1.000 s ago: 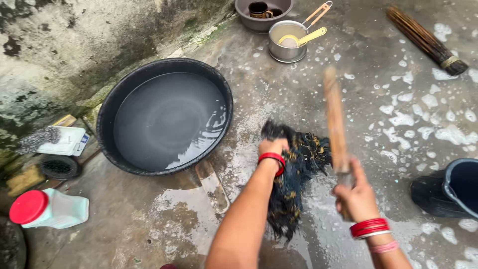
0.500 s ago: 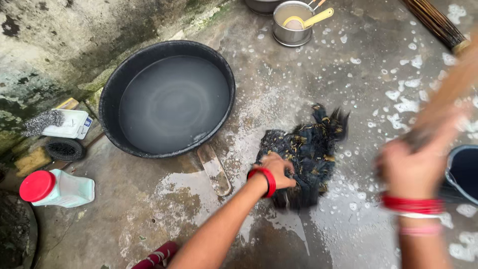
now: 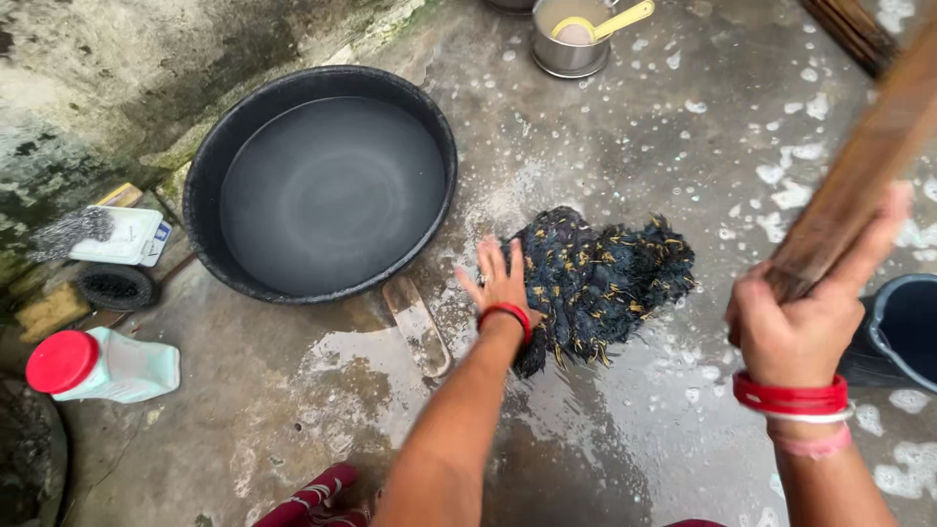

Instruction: The person washes a dark rug by hand on a concrete floor, using water from containers and a wooden paddle to beat and scrub the material.

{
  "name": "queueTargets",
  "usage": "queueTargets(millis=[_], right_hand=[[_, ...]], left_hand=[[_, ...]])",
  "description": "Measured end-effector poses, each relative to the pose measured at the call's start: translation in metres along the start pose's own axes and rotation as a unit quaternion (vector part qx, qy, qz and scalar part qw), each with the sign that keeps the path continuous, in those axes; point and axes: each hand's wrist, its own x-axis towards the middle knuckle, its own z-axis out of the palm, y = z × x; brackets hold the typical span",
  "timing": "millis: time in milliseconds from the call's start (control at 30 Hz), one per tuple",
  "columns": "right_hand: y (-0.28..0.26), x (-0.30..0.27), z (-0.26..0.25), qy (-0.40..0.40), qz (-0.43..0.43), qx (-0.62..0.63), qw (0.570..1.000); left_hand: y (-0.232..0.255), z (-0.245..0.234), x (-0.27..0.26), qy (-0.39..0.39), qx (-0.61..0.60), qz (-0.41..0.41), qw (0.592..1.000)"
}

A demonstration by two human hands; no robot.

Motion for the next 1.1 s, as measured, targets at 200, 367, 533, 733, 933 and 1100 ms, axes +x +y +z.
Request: queueTargets(millis=[200, 367, 533, 733, 933, 1100], right_hand=[[0.085, -0.083, 0.114, -0.339, 0.183, -0.321, 0.865], [0.044, -0.011, 0.082, -0.201, 0.223, 0.027, 0.954], [-0.003, 0.031, 0.041, 0.014, -0.045, -0.03, 0.998], [0.115, -0.083, 0.125, -0.313, 0.134, -0.319, 0.885], [0.063, -0.005, 0.077, -0.2, 0.288, 0.019, 0.936], [-0.046, 0.082, 0.006, -0.086, 0.164, 0.075, 0.98]], left_hand=[[0.001, 0.025, -0.035, -0.088, -0.261, -0.127, 0.953], [-0.003, 0.017, -0.029, -0.109, -0.253, -0.144, 0.95], [-0.001, 0.026, -0.032, -0.124, -0.253, -0.142, 0.949], [0.002, 0.028, -0.03, -0.091, -0.254, -0.153, 0.951], [0.015, 0.0, 0.023, -0.042, -0.482, -0.271, 0.832], [0.037, -0.098, 0.049, 0.106, -0.702, -0.056, 0.702]])
